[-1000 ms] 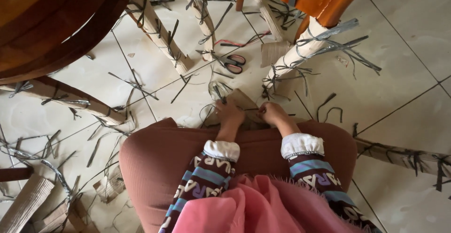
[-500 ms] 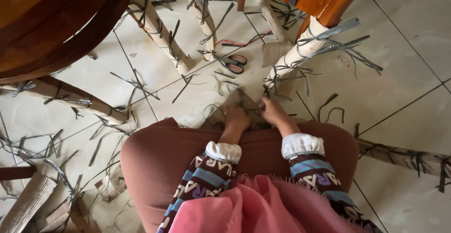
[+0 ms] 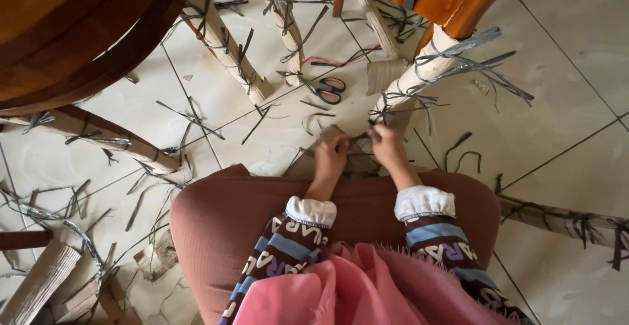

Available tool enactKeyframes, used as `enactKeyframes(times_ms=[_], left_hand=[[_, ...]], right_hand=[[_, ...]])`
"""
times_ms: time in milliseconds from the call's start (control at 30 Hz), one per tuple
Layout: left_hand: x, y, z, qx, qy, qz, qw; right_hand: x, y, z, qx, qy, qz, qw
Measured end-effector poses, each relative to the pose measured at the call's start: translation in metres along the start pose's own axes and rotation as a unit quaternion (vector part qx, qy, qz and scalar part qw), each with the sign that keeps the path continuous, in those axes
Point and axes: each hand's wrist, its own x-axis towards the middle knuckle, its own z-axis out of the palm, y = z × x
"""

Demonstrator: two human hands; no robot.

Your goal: Wrapping wooden chair legs with protective strips and securing them with knots

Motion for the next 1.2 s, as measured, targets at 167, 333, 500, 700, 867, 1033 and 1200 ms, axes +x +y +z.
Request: enactKeyframes(times_ms=[167, 333, 500, 700, 867, 1033, 1200], left_hand=[[0.015, -0.035, 0.016, -0.074, 0.035, 0.000, 0.997], [0.024, -0.050, 0.019, -0.092, 0.046, -0.019, 0.995], [0.032, -0.058, 0.021, -0.132, 0.082, -0.027, 0.988], [0.021, -0.042, 0.007, -0.154, 0.090, -0.061, 0.982], [0.015, -0.010, -0.006, -0.256, 0.155, -0.076, 0.951], [0.031, -0.023, -0.015, -0.454, 0.222, -0.091, 0.858], [0.032, -0.009, -0.048, -0.576, 0.297, -0.071, 0.759]], right_hand=[[0.008, 0.005, -0.014, 0.062, 0.064, 0.165, 0.982], [0.024, 0.048, -0.008, 0.160, 0.137, 0.270, 0.940], [0.020, -0.009, -0.051, 0.448, 0.204, 0.344, 0.800], [0.021, 0.014, -0.060, 0.755, 0.155, 0.300, 0.562], [0.009, -0.058, -0.112, 0.691, 0.009, 0.296, 0.659], [0.002, -0.044, -0.081, 0.486, -0.086, 0.324, 0.807], [0.001, -0.012, -0.058, -0.088, -0.151, 0.218, 0.960]])
